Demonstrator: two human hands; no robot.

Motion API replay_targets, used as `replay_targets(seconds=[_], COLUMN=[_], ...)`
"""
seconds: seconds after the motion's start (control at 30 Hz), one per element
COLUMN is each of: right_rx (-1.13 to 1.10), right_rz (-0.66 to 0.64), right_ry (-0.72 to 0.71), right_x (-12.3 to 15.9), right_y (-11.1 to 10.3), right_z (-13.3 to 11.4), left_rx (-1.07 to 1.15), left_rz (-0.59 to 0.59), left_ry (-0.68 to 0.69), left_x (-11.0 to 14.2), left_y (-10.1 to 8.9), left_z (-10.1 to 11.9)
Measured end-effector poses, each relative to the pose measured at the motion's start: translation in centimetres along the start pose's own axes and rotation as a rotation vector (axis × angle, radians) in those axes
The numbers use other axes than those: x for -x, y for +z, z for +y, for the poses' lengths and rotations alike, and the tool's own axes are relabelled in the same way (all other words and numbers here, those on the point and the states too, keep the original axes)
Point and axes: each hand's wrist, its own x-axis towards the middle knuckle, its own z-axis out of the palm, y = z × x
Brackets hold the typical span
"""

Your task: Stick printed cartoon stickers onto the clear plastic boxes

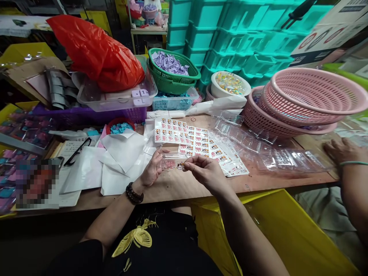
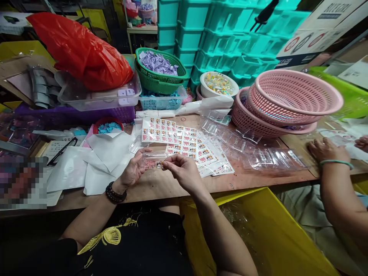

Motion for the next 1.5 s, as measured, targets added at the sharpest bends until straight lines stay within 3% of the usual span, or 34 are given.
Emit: replay_targets(seconds=[0.7, 0.83, 0.93, 1.07, 1.13, 1.23, 1.27, 1.3, 1.4, 1.43, 1.5], right_rx=[0.101, 0.162, 0.341, 0.629, 0.576, 0.304, 0.207, 0.114, -0.121, -0.185, -0.276], right_rz=[0.021, 0.034, 0.102, 0.374, 0.33, 0.006, -0.041, -0.025, 0.147, 0.158, 0.089], right_ry=[-0.023, -0.061, -0.084, -0.055, -0.046, -0.016, -0.003, 0.007, 0.052, 0.072, 0.107], right_x=[-0.5, -0.5, 0.0, 0.9, 0.9, 0.1, -0.2, -0.5, -0.9, -0.9, -0.8], right_y=[0.1, 0.2, -0.2, -0.7, -0.7, -1.0, -1.4, -1.8, -3.4, -3.8, -4.4], right_z=[0.1, 0.5, 0.6, 0.0, 0.0, 1.0, 1.5, 2.1, 3.4, 3.8, 4.4], left_rx=[-0.057, -0.137, -0.18, -0.162, -0.198, -0.333, -0.415, -0.531, -1.021, -1.176, -1.402], left_rz=[-0.004, -0.014, 0.022, 0.041, -0.014, -0.125, -0.119, -0.067, 0.252, 0.333, 0.384], left_ry=[0.003, 0.077, 0.152, 0.21, 0.2, 0.179, 0.206, 0.254, 0.378, 0.378, 0.333], left_x=[-0.4, -0.6, -0.8, -0.8, -0.6, -0.1, -0.1, -0.1, -0.8, -1.2, -2.0], left_y=[-0.4, -0.2, -0.2, 0.0, 0.2, 0.0, -0.3, -0.7, -2.4, -3.0, -3.8], left_z=[-0.1, -0.4, -0.6, -0.8, -0.9, -0.7, -0.5, -0.2, 0.6, 0.7, 0.9])
